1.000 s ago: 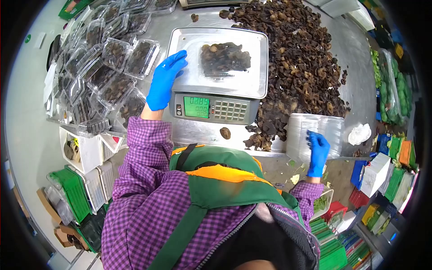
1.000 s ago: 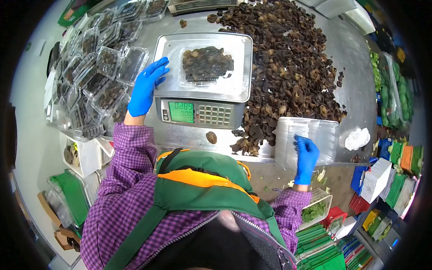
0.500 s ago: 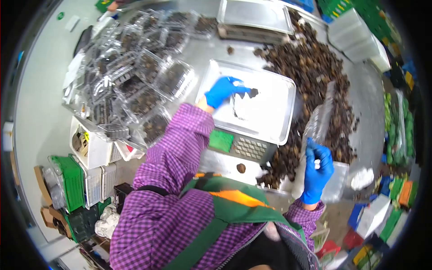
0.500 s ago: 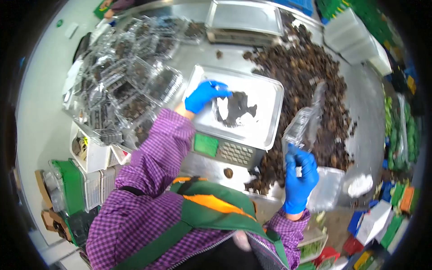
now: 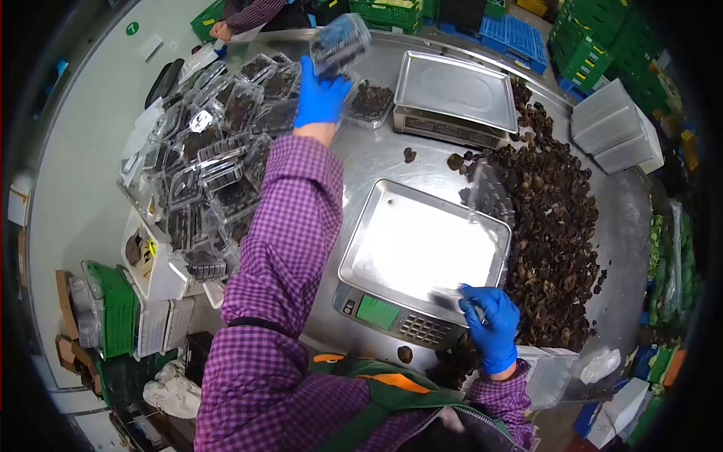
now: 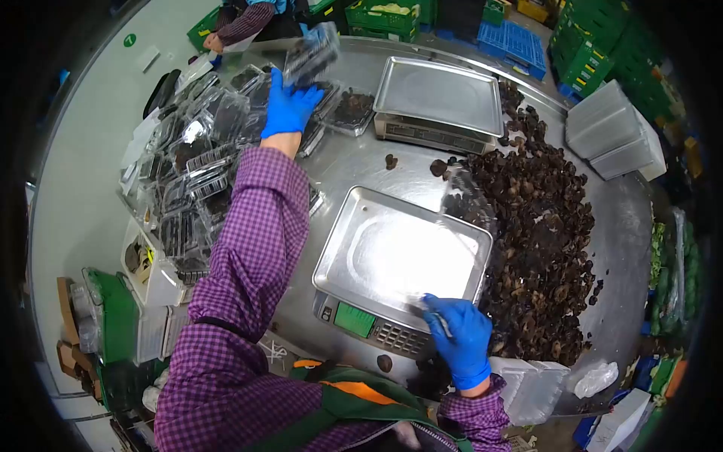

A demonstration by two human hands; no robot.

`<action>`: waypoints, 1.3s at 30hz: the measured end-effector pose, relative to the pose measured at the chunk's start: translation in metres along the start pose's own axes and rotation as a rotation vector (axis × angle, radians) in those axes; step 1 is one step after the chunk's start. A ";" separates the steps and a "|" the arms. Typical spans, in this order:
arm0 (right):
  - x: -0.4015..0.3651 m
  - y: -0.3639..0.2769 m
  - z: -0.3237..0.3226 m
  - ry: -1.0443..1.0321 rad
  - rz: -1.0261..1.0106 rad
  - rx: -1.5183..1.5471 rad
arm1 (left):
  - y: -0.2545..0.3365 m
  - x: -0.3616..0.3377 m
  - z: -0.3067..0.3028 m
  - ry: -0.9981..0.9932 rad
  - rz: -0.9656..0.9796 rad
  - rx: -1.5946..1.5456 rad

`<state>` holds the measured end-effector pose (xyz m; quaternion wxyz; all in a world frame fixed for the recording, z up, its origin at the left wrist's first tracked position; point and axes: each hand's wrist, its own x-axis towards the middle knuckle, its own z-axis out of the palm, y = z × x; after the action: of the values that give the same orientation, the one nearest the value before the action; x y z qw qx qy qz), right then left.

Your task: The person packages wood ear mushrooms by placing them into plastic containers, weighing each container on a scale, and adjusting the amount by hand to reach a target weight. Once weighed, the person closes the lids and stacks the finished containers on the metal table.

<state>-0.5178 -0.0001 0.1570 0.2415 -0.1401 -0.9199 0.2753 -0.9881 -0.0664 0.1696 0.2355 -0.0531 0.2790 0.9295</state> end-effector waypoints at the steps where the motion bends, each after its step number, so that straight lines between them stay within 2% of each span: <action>1: 0.003 0.000 0.003 0.004 0.002 -0.006 | -0.006 0.005 0.014 0.193 0.044 0.109; 3: 0.006 -0.002 0.006 -0.090 -0.033 0.004 | -0.039 0.013 0.002 0.128 -0.029 0.176; 5: 0.007 -0.002 0.012 -0.124 -0.039 -0.025 | -0.076 -0.008 -0.017 -0.105 -0.158 0.641; 7: 0.012 -0.010 0.016 -0.154 -0.058 -0.021 | -0.103 -0.044 -0.034 -0.204 -0.330 0.620; 8: 0.012 -0.009 0.021 -0.181 -0.067 0.003 | -0.110 -0.061 -0.040 -0.213 -0.357 0.626; 9: 0.014 -0.005 0.027 -0.300 -0.073 0.011 | -0.110 -0.078 -0.043 -0.300 -0.324 0.674; 10: 0.015 -0.001 0.029 -0.258 -0.136 0.062 | -0.106 -0.092 -0.045 -0.395 -0.290 0.722; 11: 0.015 0.003 0.029 -0.214 -0.193 0.111 | -0.102 -0.104 -0.048 -0.391 -0.221 0.833; 13: 0.010 0.024 0.010 -0.094 0.030 0.342 | -0.091 -0.136 -0.049 -0.377 -0.104 1.081; 15: 0.006 0.077 -0.014 0.094 0.191 0.272 | -0.085 -0.165 -0.061 -0.495 0.106 1.205; 16: 0.004 0.118 -0.019 0.244 0.200 0.305 | -0.085 -0.185 -0.057 -0.427 0.071 1.269; 17: -0.002 0.151 -0.029 0.327 0.376 0.288 | -0.086 -0.197 -0.066 -0.401 0.079 1.223; 18: -0.008 0.184 -0.039 0.428 0.455 0.200 | -0.084 -0.214 -0.065 -0.400 0.038 1.261; 19: -0.025 0.242 -0.038 0.466 0.493 0.008 | -0.086 -0.219 -0.081 -0.447 0.065 1.210; 20: -0.028 0.261 -0.051 0.443 0.659 -0.007 | -0.089 -0.228 -0.090 -0.443 0.049 1.209; 21: -0.034 0.299 -0.053 0.407 0.727 -0.194 | -0.091 -0.235 -0.096 -0.432 0.038 1.210; 23: -0.042 0.352 -0.040 0.380 0.833 -0.060 | -0.100 -0.253 -0.094 -0.408 0.007 1.207; 25: -0.027 0.346 -0.024 0.258 0.900 -0.171 | -0.110 -0.263 -0.096 -0.378 -0.012 1.203; 26: -0.017 0.343 -0.015 0.193 0.831 -0.160 | -0.115 -0.264 -0.101 -0.396 0.014 1.215; 29: 0.023 0.288 -0.001 0.058 0.843 -0.296 | -0.125 -0.268 -0.103 -0.410 0.044 1.218; 32: 0.037 0.288 0.032 -0.157 0.733 -0.377 | -0.131 -0.271 -0.101 -0.416 0.065 1.243; 35: 0.027 0.293 0.043 -0.171 0.716 -0.224 | -0.133 -0.272 -0.103 -0.399 0.069 1.265; 37: 0.013 0.301 0.039 -0.107 0.663 -0.141 | -0.134 -0.271 -0.113 -0.413 0.058 1.217; 39: -0.001 0.304 0.023 0.011 0.708 0.090 | -0.136 -0.275 -0.114 -0.418 0.064 1.224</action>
<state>-0.4911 0.2348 -0.0348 0.1420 -0.4410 -0.7999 0.3815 -0.6848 -0.1409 0.0700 0.2446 0.2812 0.7083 0.5995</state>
